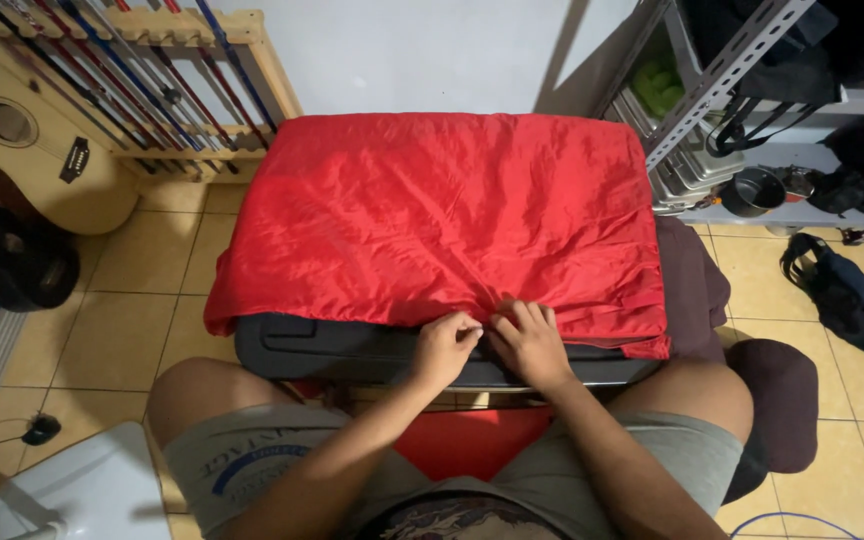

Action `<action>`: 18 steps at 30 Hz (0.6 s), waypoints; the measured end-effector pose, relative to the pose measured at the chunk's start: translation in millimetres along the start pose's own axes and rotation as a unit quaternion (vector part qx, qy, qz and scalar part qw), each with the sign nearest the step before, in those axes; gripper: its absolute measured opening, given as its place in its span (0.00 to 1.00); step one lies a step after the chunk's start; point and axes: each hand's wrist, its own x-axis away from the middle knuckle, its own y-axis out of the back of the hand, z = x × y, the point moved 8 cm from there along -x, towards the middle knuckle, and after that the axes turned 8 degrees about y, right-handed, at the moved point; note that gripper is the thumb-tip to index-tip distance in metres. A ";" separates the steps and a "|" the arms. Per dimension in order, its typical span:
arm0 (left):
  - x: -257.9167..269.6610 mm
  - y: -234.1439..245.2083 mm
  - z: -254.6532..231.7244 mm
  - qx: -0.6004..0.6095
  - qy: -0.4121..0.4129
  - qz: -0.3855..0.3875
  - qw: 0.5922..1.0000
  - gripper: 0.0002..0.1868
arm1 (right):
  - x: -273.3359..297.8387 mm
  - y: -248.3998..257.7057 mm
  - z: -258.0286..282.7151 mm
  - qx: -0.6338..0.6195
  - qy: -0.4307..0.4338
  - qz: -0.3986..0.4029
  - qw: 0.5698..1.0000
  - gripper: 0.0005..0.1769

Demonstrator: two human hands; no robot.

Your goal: The person unfolds a red sleeping bag on a black bin, smooths the material by hand, and then stretches a maroon fabric cover over the bin.

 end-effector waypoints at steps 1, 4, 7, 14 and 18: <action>0.0 4.8 -3.6 -0.001 0.000 0.000 1.000 0.04 | 0.6 -1.4 -1.4 -0.001 0.000 -0.001 1.000 0.14; 0.9 14.0 -6.2 0.023 0.038 0.032 0.998 0.06 | -0.4 1.2 1.9 0.035 0.037 -0.023 0.998 0.09; 1.3 20.5 3.1 0.045 0.090 0.058 0.993 0.06 | -6.2 6.7 4.9 0.057 0.062 -0.029 0.996 0.06; -7.8 73.3 37.5 0.045 0.156 0.039 0.986 0.08 | 3.7 10.4 -26.5 0.063 0.004 -0.014 0.998 0.05; -13.6 135.5 48.4 -0.072 0.159 -0.019 0.985 0.09 | 15.1 10.3 -60.8 0.093 -0.065 0.012 0.994 0.06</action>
